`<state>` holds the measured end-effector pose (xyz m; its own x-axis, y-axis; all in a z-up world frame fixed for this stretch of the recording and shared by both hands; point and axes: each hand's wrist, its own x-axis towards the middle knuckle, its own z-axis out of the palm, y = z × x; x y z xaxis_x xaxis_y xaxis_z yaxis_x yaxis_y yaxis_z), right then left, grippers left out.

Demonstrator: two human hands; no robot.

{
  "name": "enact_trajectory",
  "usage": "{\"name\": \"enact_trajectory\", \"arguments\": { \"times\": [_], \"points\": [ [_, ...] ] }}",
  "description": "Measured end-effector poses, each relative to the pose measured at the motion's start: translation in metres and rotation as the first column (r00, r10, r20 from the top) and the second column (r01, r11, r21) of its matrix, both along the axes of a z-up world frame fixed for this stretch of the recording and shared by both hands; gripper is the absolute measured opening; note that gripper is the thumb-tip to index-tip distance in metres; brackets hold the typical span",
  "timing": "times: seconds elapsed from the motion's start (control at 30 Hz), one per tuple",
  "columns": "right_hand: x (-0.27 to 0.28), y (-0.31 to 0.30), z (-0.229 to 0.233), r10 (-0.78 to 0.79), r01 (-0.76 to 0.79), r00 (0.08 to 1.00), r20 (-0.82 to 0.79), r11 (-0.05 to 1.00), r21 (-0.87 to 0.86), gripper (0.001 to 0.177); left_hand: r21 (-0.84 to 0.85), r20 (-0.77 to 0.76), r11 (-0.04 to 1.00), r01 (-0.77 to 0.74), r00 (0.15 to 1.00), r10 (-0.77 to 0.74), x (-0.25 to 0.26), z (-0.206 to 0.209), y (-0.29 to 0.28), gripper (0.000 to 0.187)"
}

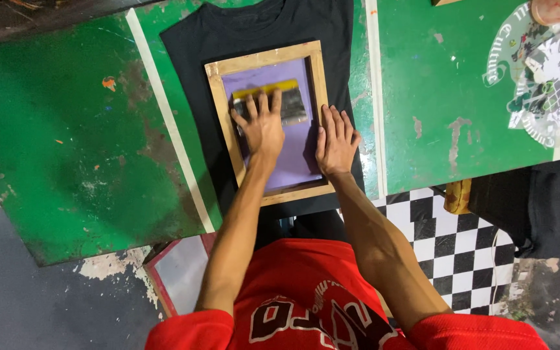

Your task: The person screen prints a design onto a black t-shirt using a wooden frame and squeegee. They then fold the printed t-shirt and place it aside before picking up another black t-shirt to repeat the process.

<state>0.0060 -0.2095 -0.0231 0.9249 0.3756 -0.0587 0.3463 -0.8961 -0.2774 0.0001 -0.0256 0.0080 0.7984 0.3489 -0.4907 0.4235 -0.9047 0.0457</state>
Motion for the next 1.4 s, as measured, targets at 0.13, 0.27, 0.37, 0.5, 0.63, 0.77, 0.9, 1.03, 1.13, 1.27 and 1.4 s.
{"name": "enact_trajectory", "arguments": {
  "times": [0.13, 0.27, 0.37, 0.5, 0.63, 0.77, 0.9, 1.03, 1.13, 1.27, 1.4],
  "points": [
    [-0.001, -0.003, -0.002, -0.001, 0.001, 1.0, 0.011, 1.0, 0.004, 0.05, 0.071, 0.034, 0.997, 0.007, 0.999, -0.009, -0.065, -0.012, -0.044, 0.08],
    [-0.002, -0.002, -0.003, 0.002, -0.002, 1.0, 0.005, 1.0, 0.006, 0.05, 0.099, 0.147, 0.994, 0.04, 0.988, -0.054, -0.13, 0.006, -0.078, 0.081],
    [0.0, -0.002, -0.001, 0.0, 0.0, 1.0, 0.015, 1.0, -0.002, 0.05, -0.018, 0.112, 0.998, 0.059, 0.992, -0.057, -0.158, 0.006, -0.09, 0.081],
    [-0.001, 0.0, 0.001, -0.01, 0.01, 1.0, 0.01, 1.0, 0.015, 0.049, -0.229, -0.099, 0.973, 0.001, 0.995, -0.024, -0.158, 0.016, -0.077, 0.085],
    [-0.001, -0.004, -0.002, 0.013, -0.013, 1.0, -0.026, 1.0, 0.006, 0.05, -0.186, -0.034, 0.983, 0.001, 0.999, -0.007, -0.101, 0.029, -0.042, 0.091],
    [-0.001, -0.003, -0.005, -0.005, 0.005, 1.0, 0.0, 1.0, 0.022, 0.05, 0.005, 0.054, 1.0, 0.002, 0.999, -0.002, -0.024, 0.011, -0.009, 0.096],
    [0.0, -0.002, -0.005, -0.007, 0.007, 1.0, -0.006, 0.999, 0.042, 0.051, 0.025, 0.055, 0.999, -0.021, 0.998, 0.02, 0.036, -0.002, 0.015, 0.078],
    [0.001, -0.002, -0.004, 0.01, -0.01, 1.0, 0.002, 0.999, 0.044, 0.051, 0.004, 0.035, 1.0, -0.01, 0.999, 0.01, 0.032, -0.011, 0.014, 0.074],
    [0.001, -0.002, -0.005, 0.001, -0.002, 1.0, 0.023, 0.999, 0.035, 0.05, 0.007, -0.001, 1.0, 0.011, 1.0, -0.011, 0.022, -0.011, 0.008, 0.078],
    [-0.001, -0.004, -0.006, 0.003, -0.004, 1.0, 0.031, 0.999, 0.042, 0.05, 0.054, -0.001, 0.998, 0.022, 1.0, -0.022, -0.015, -0.006, -0.014, 0.072],
    [-0.002, -0.003, -0.005, -0.001, 0.001, 1.0, 0.02, 1.0, 0.03, 0.05, 0.068, -0.034, 0.996, 0.056, 0.998, -0.054, -0.079, -0.001, -0.051, 0.068]
  ]
}}
